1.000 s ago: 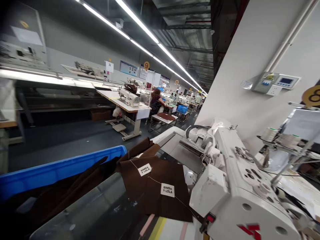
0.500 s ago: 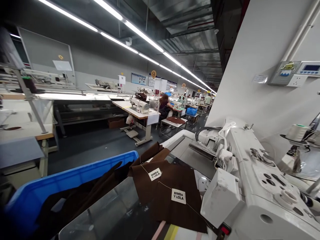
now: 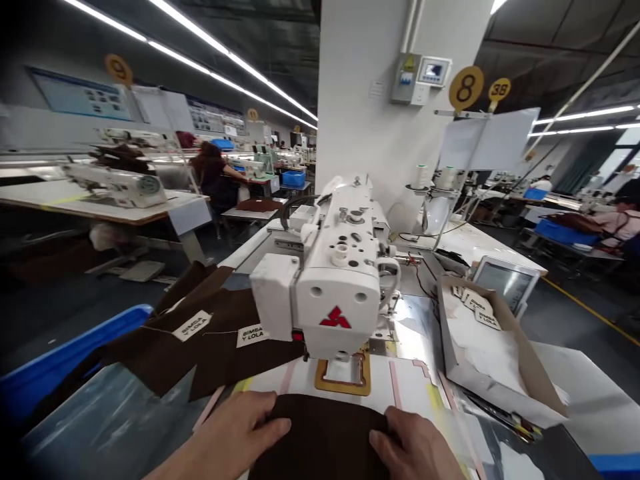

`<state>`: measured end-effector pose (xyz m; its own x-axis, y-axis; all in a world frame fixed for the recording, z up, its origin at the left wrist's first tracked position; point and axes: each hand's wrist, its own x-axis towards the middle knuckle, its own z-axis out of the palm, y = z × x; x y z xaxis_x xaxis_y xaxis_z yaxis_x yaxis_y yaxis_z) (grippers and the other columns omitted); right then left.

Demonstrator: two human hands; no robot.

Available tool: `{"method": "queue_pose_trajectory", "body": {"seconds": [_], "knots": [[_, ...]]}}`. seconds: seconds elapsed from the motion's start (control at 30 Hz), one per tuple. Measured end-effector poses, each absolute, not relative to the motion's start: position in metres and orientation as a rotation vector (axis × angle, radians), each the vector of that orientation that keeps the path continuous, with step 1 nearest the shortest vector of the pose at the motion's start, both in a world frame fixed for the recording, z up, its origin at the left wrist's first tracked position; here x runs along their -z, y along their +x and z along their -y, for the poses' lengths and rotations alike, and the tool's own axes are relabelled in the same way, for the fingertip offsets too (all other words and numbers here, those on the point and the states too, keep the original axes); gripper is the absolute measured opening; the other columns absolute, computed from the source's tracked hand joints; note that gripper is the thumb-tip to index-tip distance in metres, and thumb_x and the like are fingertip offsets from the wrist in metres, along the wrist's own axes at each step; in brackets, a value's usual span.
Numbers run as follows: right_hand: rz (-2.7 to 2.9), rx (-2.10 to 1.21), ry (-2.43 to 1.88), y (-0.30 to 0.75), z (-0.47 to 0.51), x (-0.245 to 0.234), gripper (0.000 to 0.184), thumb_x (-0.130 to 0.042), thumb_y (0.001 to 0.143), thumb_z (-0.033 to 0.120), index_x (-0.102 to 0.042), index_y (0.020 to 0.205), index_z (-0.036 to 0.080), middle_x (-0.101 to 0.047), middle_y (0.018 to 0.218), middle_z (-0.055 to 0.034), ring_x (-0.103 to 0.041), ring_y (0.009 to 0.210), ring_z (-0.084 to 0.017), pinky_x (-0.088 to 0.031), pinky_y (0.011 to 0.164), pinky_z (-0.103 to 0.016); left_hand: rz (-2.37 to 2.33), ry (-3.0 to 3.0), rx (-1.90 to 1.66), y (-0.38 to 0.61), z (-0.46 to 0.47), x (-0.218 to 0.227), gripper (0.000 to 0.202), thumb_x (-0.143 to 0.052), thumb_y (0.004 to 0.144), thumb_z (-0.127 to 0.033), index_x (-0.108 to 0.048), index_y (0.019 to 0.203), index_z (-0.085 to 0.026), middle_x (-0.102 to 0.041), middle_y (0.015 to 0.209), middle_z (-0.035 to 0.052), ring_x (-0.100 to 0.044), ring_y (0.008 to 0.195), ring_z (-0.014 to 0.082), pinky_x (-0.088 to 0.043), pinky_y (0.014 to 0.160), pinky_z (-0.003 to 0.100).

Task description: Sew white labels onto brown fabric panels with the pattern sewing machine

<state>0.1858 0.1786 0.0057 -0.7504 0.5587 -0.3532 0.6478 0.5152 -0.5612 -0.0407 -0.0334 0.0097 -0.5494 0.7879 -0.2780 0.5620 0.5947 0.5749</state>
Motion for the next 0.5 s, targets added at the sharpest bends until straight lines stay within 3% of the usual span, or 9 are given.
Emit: {"method": "queue_pose_trajectory", "body": {"seconds": [0.07, 0.17, 0.3, 0.5], "knots": [[-2.627, 0.966, 1.010, 0.179, -0.188, 0.002, 0.034, -0.057, 0.096, 0.036, -0.043, 0.068, 0.024, -0.063, 0.069, -0.0019, -0.058, 0.066, -0.018, -0.038, 0.060, -0.030, -2.347, 1.110, -0.475, -0.043, 0.023, -0.017, 0.039, -0.057, 0.088, -0.032, -0.031, 0.061, -0.022, -0.040, 0.060, -0.0019, -0.041, 0.059, 0.0174, -0.016, 0.058, 0.033], [-2.683, 0.952, 0.997, 0.171, -0.198, 0.002, 0.031, -0.052, 0.097, 0.030, -0.040, 0.069, 0.024, -0.060, 0.065, -0.0005, -0.054, 0.062, -0.017, -0.031, 0.057, -0.029, -2.353, 1.118, -0.436, -0.047, 0.009, -0.024, 0.040, -0.058, 0.086, -0.034, -0.029, 0.061, -0.022, -0.041, 0.060, -0.0014, -0.039, 0.056, 0.0171, -0.015, 0.057, 0.033], [-2.745, 0.964, 0.979, 0.162, -0.211, -0.002, 0.032, -0.053, 0.096, 0.027, -0.040, 0.067, 0.024, -0.056, 0.062, 0.0014, -0.051, 0.058, -0.015, -0.028, 0.056, -0.029, -2.327, 1.103, -0.449, -0.058, -0.010, -0.029, 0.042, -0.058, 0.085, -0.037, -0.026, 0.062, -0.023, -0.036, 0.059, -0.0023, -0.036, 0.052, 0.0156, -0.016, 0.053, 0.032], [-2.778, 1.009, 0.947, 0.151, -0.234, -0.004, 0.035, -0.051, 0.097, 0.025, -0.039, 0.065, 0.024, -0.049, 0.051, 0.0041, -0.049, 0.054, -0.014, -0.030, 0.057, -0.028, -2.255, 1.137, -0.516, -0.075, -0.023, -0.026, 0.042, -0.054, 0.088, -0.047, -0.032, 0.061, -0.024, -0.037, 0.052, -0.0029, -0.047, 0.048, 0.0171, -0.026, 0.050, 0.028]]}}
